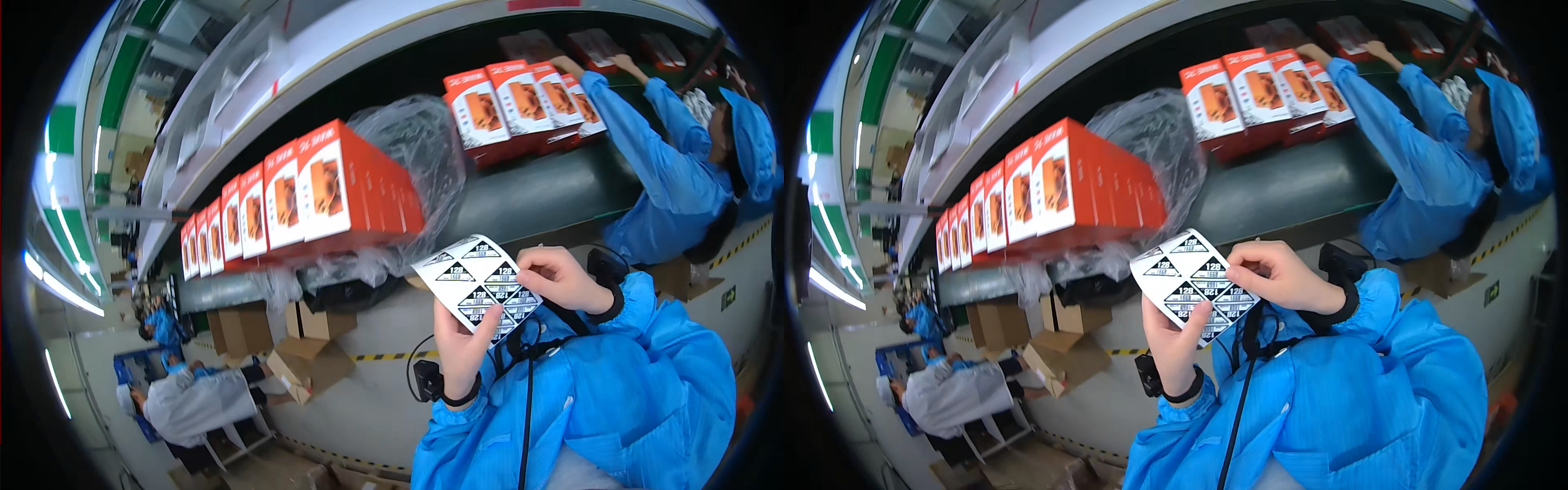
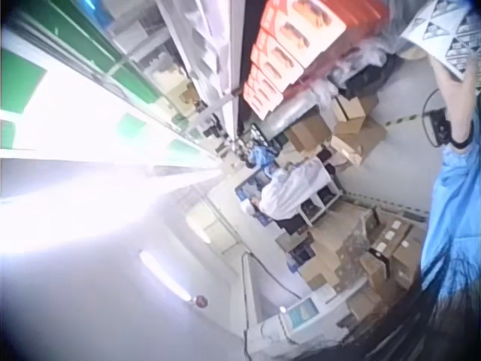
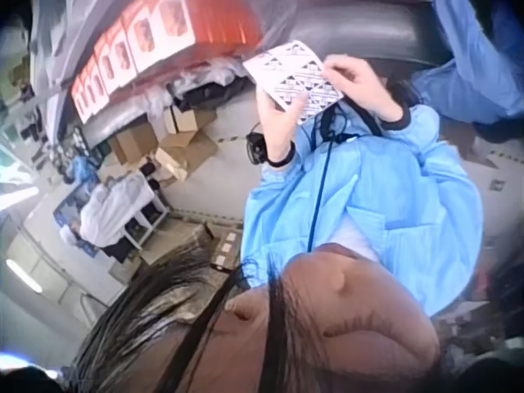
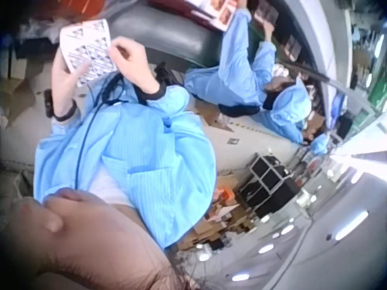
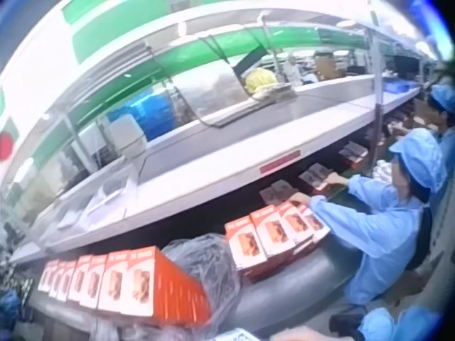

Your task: Applying labels or triangular warning stickers to the back of smartphone retail boxes on a production line.

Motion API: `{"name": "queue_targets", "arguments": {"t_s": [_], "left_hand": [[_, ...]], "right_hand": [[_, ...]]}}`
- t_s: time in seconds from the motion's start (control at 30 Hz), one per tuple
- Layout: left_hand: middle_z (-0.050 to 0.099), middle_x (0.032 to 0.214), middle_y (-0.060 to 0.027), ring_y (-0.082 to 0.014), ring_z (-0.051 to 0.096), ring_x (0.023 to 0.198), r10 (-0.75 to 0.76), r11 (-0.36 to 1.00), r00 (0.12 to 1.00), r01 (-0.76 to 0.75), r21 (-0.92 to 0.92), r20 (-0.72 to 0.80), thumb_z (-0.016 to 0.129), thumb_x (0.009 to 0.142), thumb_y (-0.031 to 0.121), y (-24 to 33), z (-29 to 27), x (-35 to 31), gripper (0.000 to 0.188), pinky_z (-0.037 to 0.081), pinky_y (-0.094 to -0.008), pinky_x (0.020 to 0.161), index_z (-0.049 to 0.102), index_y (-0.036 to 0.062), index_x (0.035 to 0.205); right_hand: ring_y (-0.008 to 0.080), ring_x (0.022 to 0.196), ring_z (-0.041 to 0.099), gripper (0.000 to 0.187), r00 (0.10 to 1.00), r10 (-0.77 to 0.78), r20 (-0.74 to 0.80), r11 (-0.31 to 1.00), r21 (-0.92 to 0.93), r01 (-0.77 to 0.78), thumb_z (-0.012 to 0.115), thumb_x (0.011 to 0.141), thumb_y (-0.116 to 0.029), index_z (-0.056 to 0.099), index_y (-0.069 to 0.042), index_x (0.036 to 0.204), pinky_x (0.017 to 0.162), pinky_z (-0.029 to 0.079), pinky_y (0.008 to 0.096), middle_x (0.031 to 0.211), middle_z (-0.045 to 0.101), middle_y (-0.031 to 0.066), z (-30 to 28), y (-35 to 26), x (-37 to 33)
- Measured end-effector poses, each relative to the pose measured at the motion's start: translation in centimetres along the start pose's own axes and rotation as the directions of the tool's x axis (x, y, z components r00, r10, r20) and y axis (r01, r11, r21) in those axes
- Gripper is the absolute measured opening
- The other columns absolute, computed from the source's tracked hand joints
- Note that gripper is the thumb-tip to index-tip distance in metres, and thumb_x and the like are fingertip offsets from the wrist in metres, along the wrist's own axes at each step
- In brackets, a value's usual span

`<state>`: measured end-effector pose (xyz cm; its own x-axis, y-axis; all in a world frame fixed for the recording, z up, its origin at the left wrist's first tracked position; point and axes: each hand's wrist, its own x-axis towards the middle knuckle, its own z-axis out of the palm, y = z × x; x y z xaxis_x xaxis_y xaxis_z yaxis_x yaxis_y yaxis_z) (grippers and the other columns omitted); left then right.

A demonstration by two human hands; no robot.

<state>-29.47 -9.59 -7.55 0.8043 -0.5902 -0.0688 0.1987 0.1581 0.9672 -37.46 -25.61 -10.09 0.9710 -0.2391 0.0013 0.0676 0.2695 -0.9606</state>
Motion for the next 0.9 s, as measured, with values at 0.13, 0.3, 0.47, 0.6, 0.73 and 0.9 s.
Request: {"name": "queue_targets", "arguments": {"t_s": [0.13, 0.3, 0.47, 0.6, 0.73, 0.9], "left_hand": [[0.054, 0.112, -0.0124, -0.0143, 0.056, 0.099, 0.041, 0.999, 0.985, -0.041, -0.001, -0.169, 0.061, 0.082, -0.005, 0.6, -3.1, -2.9, 0.047, 0.046, -0.0262, 0.084, 0.038, -0.0043, 0.123], [0.055, 0.111, -0.0132, -0.0143, 0.057, 0.098, 0.096, 0.995, 0.953, -0.096, 0.014, -0.287, 0.061, 0.083, -0.004, 1.5, -8.3, -4.7, 0.043, 0.047, -0.026, 0.082, 0.04, -0.0053, 0.12], [0.061, 0.101, -0.0132, -0.0141, 0.061, 0.089, 0.156, 0.983, 0.92, -0.11, 0.146, -0.359, 0.064, 0.083, 0.001, 2.2, -14.8, -5.3, 0.036, 0.048, -0.0248, 0.075, 0.046, -0.0066, 0.113], [0.067, 0.087, -0.0151, -0.0159, 0.066, 0.077, 0.266, 0.912, 0.905, -0.125, 0.39, -0.332, 0.068, 0.081, 0.007, 2.9, -20.0, -5.3, 0.03, 0.05, -0.0262, 0.065, 0.052, -0.0069, 0.102], [0.063, 0.096, -0.0119, -0.0128, 0.061, 0.085, 0.196, 0.892, 0.951, -0.07, 0.446, -0.241, 0.064, 0.081, -0.002, 3.8, -23.7, -4.7, 0.035, 0.048, -0.025, 0.075, 0.046, -0.0072, 0.112], [0.067, 0.084, -0.0156, -0.0191, 0.067, 0.074, 0.249, 0.879, 0.935, -0.108, 0.465, -0.254, 0.067, 0.082, 0.006, 3.7, -25.2, -3.0, 0.023, 0.05, -0.0286, 0.063, 0.053, -0.0053, 0.096]], "right_hand": [[0.0093, 0.065, 0.049, 0.015, 0.986, -0.102, -0.131, 0.946, -0.318, 0.055, 0.07, 0.077, -0.002, 0.056, -0.004, 0.083, 0.057, 0.041, 0.0235, 0.076, 0.053, 0.0032, 4.8, -0.5, 1.1], [0.0231, 0.07, 0.056, 0.021, 0.871, -0.429, 0.239, 0.63, -0.612, 0.478, 0.071, 0.073, -0.009, 0.059, -0.004, 0.09, 0.06, 0.046, 0.0321, 0.085, 0.057, 0.0091, 10.2, 1.2, 3.6], [0.0248, 0.082, 0.057, 0.019, 0.861, -0.349, 0.371, 0.598, -0.619, 0.509, 0.068, 0.076, -0.011, 0.061, -0.005, 0.093, 0.071, 0.046, 0.0337, 0.086, 0.059, 0.0078, 16.1, 2.7, 6.5], [0.025, 0.083, 0.057, 0.018, 0.847, -0.336, 0.412, 0.626, -0.575, 0.527, 0.067, 0.076, -0.01, 0.061, -0.004, 0.092, 0.071, 0.047, 0.034, 0.087, 0.059, 0.0078, 20.2, 4.1, 8.9], [0.0254, 0.079, 0.059, 0.016, 0.881, -0.259, 0.395, 0.685, -0.568, 0.456, 0.067, 0.076, -0.01, 0.06, -0.003, 0.089, 0.069, 0.048, 0.0341, 0.085, 0.06, 0.008, 22.9, 4.5, 11.0], [0.0256, 0.076, 0.061, 0.014, 0.916, -0.137, 0.378, 0.704, -0.613, 0.359, 0.066, 0.077, -0.011, 0.058, -0.003, 0.085, 0.067, 0.048, 0.0329, 0.08, 0.06, 0.0085, 23.8, 4.0, 13.0]]}}
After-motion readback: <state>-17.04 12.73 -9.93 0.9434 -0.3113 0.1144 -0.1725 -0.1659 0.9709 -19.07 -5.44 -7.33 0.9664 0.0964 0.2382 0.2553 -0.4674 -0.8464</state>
